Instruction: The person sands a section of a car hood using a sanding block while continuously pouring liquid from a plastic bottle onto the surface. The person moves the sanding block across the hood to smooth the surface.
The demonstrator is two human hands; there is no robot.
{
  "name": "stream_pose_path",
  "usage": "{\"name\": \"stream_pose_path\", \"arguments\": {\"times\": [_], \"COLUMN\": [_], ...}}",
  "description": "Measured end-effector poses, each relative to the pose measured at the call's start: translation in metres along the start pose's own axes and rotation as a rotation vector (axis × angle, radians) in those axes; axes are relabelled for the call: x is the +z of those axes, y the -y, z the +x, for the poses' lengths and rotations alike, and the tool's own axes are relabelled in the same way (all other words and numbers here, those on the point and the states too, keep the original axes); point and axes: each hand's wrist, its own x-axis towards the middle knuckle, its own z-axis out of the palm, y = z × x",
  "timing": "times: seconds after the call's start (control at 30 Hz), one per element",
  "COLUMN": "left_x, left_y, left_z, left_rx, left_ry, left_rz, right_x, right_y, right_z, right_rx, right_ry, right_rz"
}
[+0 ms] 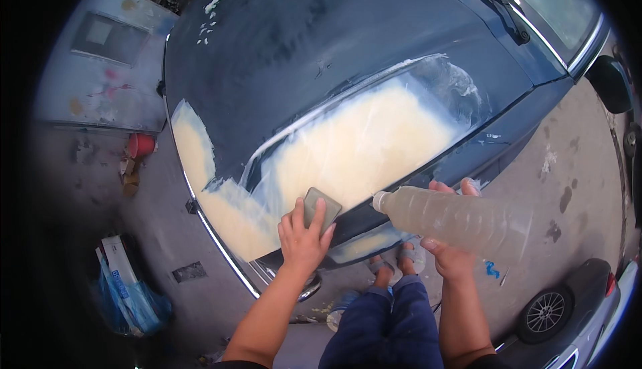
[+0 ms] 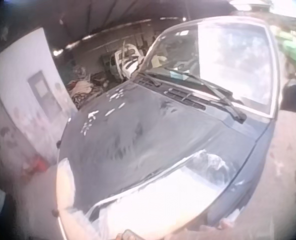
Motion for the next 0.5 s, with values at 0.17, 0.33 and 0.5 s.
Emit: {"name": "stream_pose_path", "arguments": {"times": [0.17, 0.33, 0.5], "left_x": [0.010, 0.008, 0.002], "left_y": [-0.005, -0.008, 0.001], "left_z": [0.113, 0.087, 0.027], "left_rx": [-0.084, -0.021, 0.032], "left_ry": [-0.066, 0.032, -0.010], "left_rz": [0.041, 0.024, 0.053], "right_x": [0.016, 0.014, 0.006], "right_y": [-0.004, -0.007, -0.004], "right_z": [0.005, 0.017, 0.010], "right_rx": [0.045, -0.116, -0.115], "right_ry": [-0.085, -0.010, 0.050], "right_rz": [0.107, 0.025, -0.068]}}
